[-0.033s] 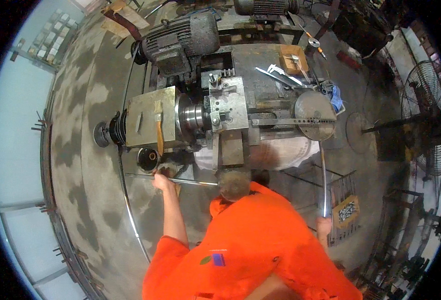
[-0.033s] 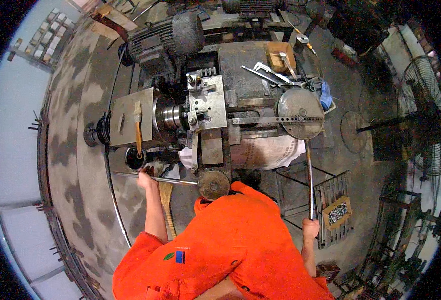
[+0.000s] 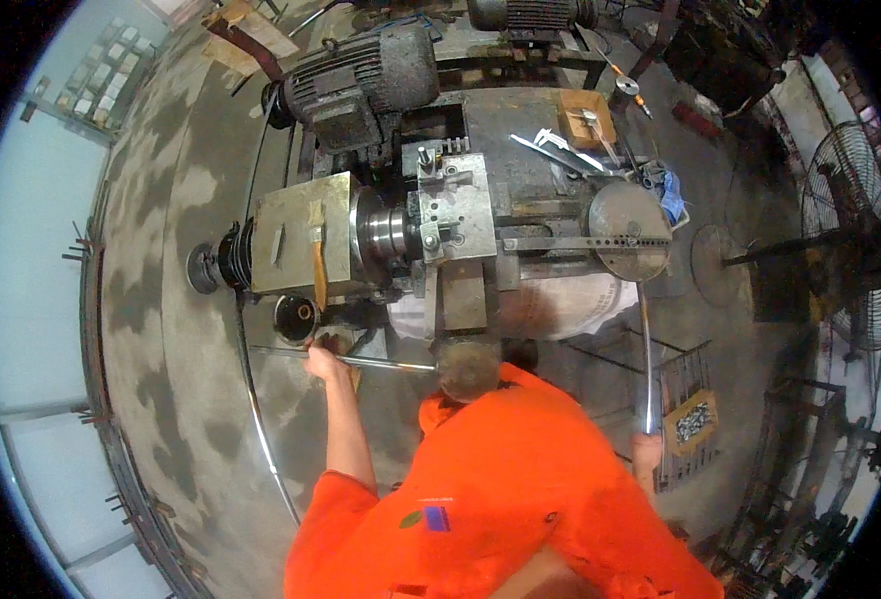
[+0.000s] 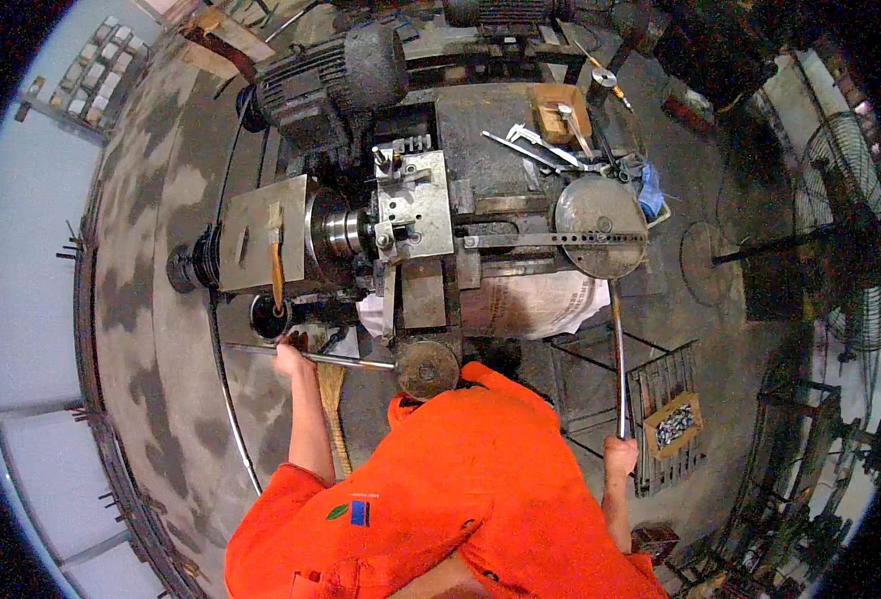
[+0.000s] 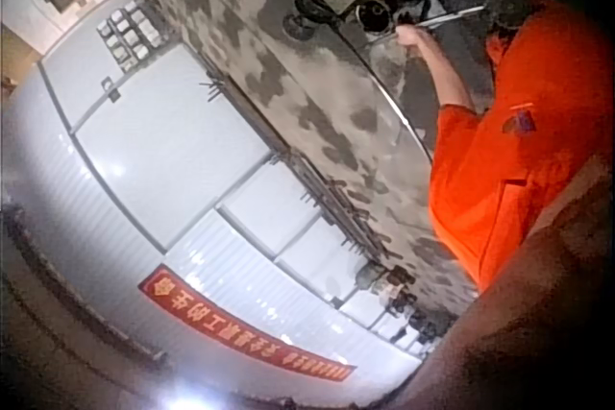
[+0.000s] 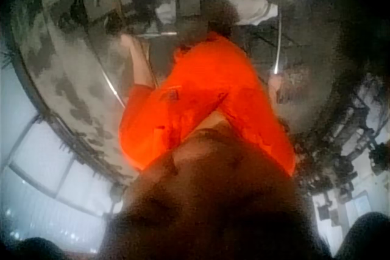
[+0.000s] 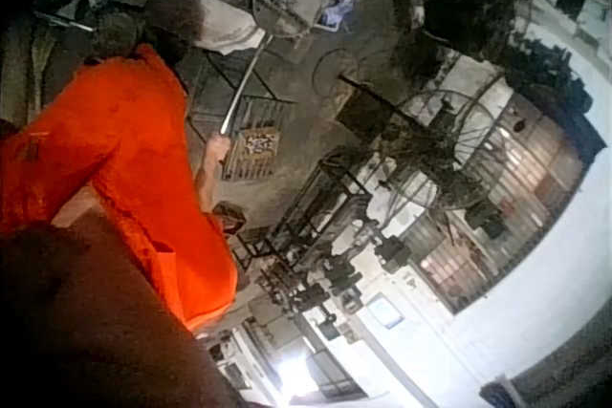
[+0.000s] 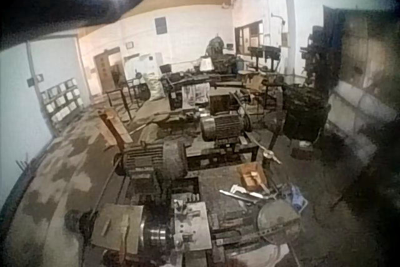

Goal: The person uses a dial caliper to measure a small cylindrical metal part in a workshop setting. They manipulate the caliper jaws to fit the object and read the dial gauge to determine dimensions.

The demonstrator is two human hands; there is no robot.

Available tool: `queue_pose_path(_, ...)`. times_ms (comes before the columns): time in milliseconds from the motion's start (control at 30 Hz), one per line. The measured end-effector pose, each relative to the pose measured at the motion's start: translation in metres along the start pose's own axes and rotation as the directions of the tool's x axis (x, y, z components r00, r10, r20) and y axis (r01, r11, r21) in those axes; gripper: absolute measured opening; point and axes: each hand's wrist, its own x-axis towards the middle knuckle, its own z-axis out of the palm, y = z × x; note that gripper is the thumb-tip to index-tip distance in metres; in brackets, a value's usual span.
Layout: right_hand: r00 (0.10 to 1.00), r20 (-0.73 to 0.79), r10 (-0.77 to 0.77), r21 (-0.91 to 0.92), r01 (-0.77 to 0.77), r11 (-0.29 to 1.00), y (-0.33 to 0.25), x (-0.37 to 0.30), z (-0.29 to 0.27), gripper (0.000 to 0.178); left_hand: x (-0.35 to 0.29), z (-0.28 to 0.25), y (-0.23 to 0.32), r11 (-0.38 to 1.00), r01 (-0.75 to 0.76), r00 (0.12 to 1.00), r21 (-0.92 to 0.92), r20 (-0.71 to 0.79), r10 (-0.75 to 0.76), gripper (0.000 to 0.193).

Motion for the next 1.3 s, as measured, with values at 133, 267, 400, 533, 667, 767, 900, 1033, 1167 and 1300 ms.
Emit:
queue_pose_path(133, 0.994, 0.110, -0.003, 0.066, -0.005, 0.998, -0.017, -0.012, -0.019, 0.034, -0.012, 0.002, 0.007, 1.000, 0.004, 1.000, -0.020, 0.002, -0.004, 0.019)
queue_pose_path(267, 0.996, 0.073, -0.041, -0.006, 0.042, 0.999, 0.009, 0.002, 0.005, 0.032, -0.009, 0.001, 0.006, 0.999, -0.016, 1.000, -0.031, 0.020, 0.017, 0.017)
queue_pose_path(400, 0.998, 0.050, -0.045, -0.029, 0.046, 0.999, 0.013, 0.003, 0.010, 0.033, -0.002, -0.001, 0.001, 0.999, -0.030, 0.999, -0.022, 0.043, 0.031, 0.016)
queue_pose_path(533, 0.986, 0.163, 0.029, 0.037, -0.035, 0.999, -0.015, -0.011, -0.014, 0.036, 0.003, -0.003, -0.002, 0.999, -0.049, 0.998, -0.006, 0.050, 0.049, 0.015)
queue_pose_path(667, 0.987, 0.109, -0.115, 0.000, 0.116, 0.993, 0.027, 0.006, 0.019, 0.037, 0.002, -0.001, -0.001, 1.000, -0.014, 0.999, -0.014, 0.044, 0.015, 0.016)
queue_pose_path(767, 0.990, 0.118, -0.074, 0.000, 0.075, 0.997, 0.010, -0.002, 0.011, 0.037, 0.003, -0.003, -0.001, 1.000, -0.022, 0.999, -0.015, 0.043, 0.023, 0.016)
queue_pose_path(900, 0.990, 0.099, -0.099, 0.002, 0.099, 0.995, 0.020, 0.000, 0.019, 0.036, 0.001, -0.002, 0.000, 1.000, -0.015, 0.998, -0.015, 0.053, 0.016, 0.016)
queue_pose_path(1033, 1.000, 0.019, -0.002, 0.028, 0.002, 1.000, 0.006, -0.009, 0.016, 0.036, -0.011, 0.002, 0.008, 0.999, -0.002, 1.000, -0.044, -0.008, 0.002, 0.016)
queue_pose_path(1167, 1.000, -0.007, -0.025, 0.032, 0.026, 0.999, 0.011, -0.010, 0.021, 0.035, -0.003, 0.000, 0.004, 0.999, -0.004, 1.000, -0.042, 0.024, 0.005, 0.015)
queue_pose_path(1300, 0.994, 0.109, -0.014, 0.140, -0.002, 0.990, 0.000, -0.018, 0.009, 0.033, -0.001, -0.001, 0.002, 0.999, -0.003, 0.999, -0.054, 0.046, 0.005, 0.015)
